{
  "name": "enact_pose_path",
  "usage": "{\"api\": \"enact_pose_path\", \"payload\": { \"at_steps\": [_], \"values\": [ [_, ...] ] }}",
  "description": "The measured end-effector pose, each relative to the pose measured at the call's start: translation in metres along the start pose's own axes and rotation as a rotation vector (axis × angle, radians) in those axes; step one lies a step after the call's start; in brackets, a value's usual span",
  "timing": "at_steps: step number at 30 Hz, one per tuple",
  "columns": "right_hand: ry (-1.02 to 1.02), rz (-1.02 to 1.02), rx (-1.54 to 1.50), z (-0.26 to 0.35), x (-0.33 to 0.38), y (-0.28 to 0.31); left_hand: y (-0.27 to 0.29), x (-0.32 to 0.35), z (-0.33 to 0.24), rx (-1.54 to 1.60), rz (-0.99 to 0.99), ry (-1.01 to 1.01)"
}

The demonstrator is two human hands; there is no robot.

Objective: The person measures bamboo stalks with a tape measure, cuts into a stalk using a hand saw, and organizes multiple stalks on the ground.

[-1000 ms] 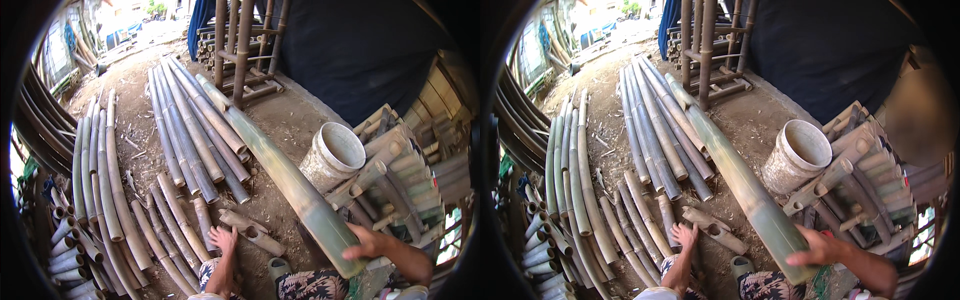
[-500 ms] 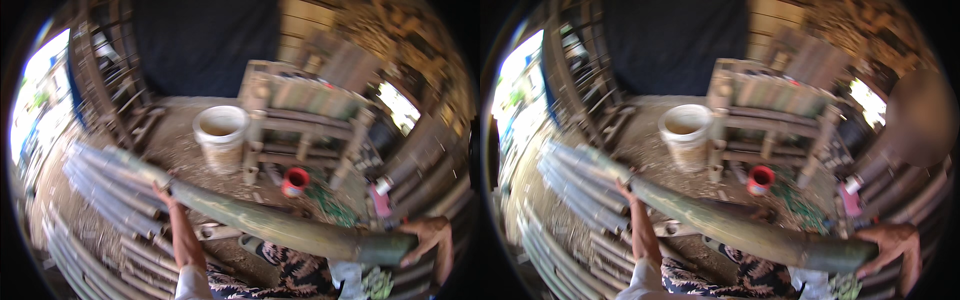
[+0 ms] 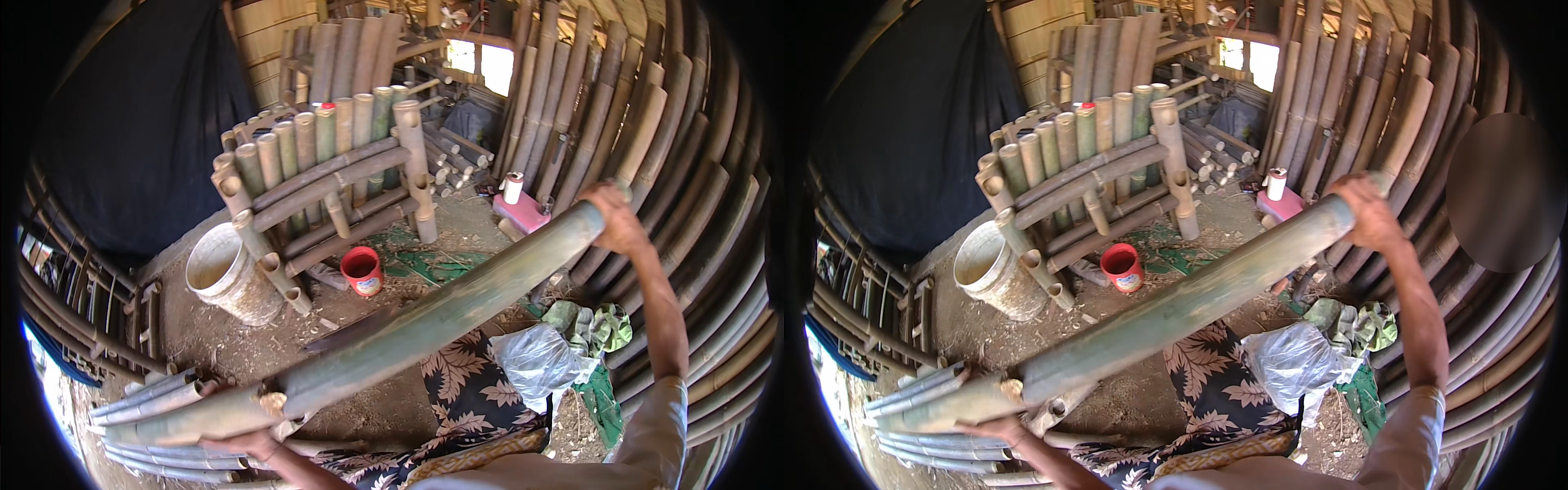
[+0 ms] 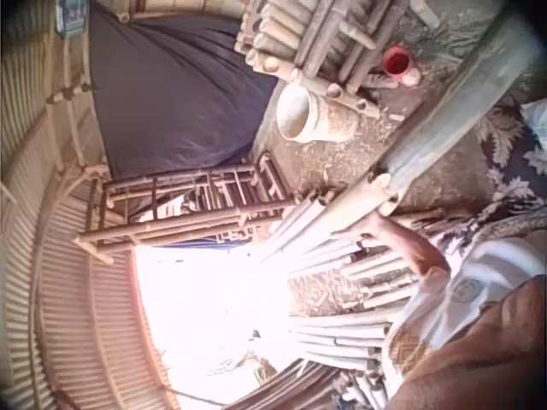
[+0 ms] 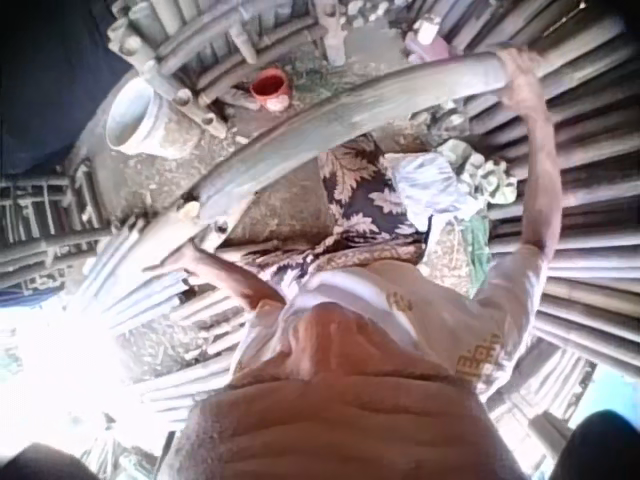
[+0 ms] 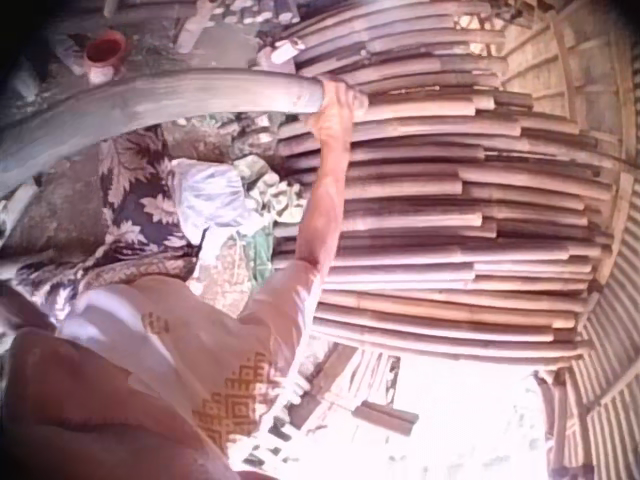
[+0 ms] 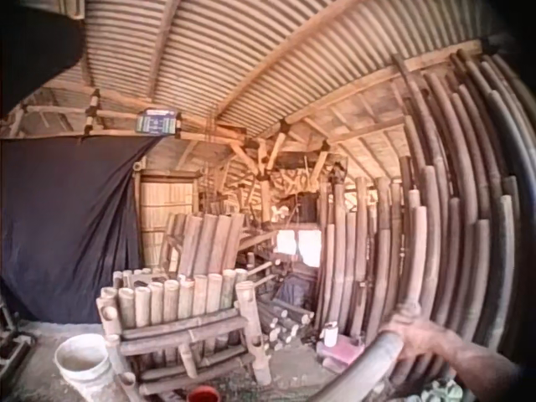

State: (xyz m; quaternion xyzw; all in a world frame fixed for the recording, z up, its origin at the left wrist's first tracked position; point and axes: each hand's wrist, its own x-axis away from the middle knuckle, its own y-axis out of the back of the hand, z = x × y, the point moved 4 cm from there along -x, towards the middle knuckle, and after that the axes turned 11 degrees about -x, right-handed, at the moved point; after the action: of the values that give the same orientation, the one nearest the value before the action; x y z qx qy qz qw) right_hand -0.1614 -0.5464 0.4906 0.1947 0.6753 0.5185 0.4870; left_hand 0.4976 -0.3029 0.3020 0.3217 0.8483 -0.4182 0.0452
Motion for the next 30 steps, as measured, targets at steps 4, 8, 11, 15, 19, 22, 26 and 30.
{"api": "enact_pose_path", "payload": {
  "at_steps": [4, 8, 11, 15, 19, 22, 26, 30],
  "values": [
    [0.000, 0.102, -0.025, -0.027, -0.029, -0.131, 0.040, 0.020, -0.048, -0.004, -0.221, -0.084],
    [0.128, 0.057, -0.087, -0.021, -0.091, -0.255, 0.050, 0.064, -0.082, -0.197, -0.509, -0.257],
    [0.287, 0.104, -0.132, -0.015, -0.147, -0.326, 0.058, 0.118, -0.097, -0.499, -0.581, -0.344],
    [0.456, 0.112, -0.408, -0.011, -0.206, -0.395, 0.039, 0.189, -0.092, -0.518, -0.730, -0.320],
    [0.588, 0.129, -0.465, -0.010, -0.254, -0.435, -0.023, 0.232, -0.056, -0.639, -0.911, -0.314],
    [0.651, 0.186, -0.462, -0.021, -0.271, -0.471, -0.057, 0.253, -0.029, -0.692, -1.012, -0.285],
    [0.645, 0.208, -0.541, -0.036, -0.295, -0.485, -0.095, 0.277, -0.005, -0.732, -1.100, -0.278],
    [0.679, 0.249, -0.567, -0.053, -0.303, -0.504, -0.119, 0.285, 0.010, -0.768, -1.155, -0.258]
  ]
}}
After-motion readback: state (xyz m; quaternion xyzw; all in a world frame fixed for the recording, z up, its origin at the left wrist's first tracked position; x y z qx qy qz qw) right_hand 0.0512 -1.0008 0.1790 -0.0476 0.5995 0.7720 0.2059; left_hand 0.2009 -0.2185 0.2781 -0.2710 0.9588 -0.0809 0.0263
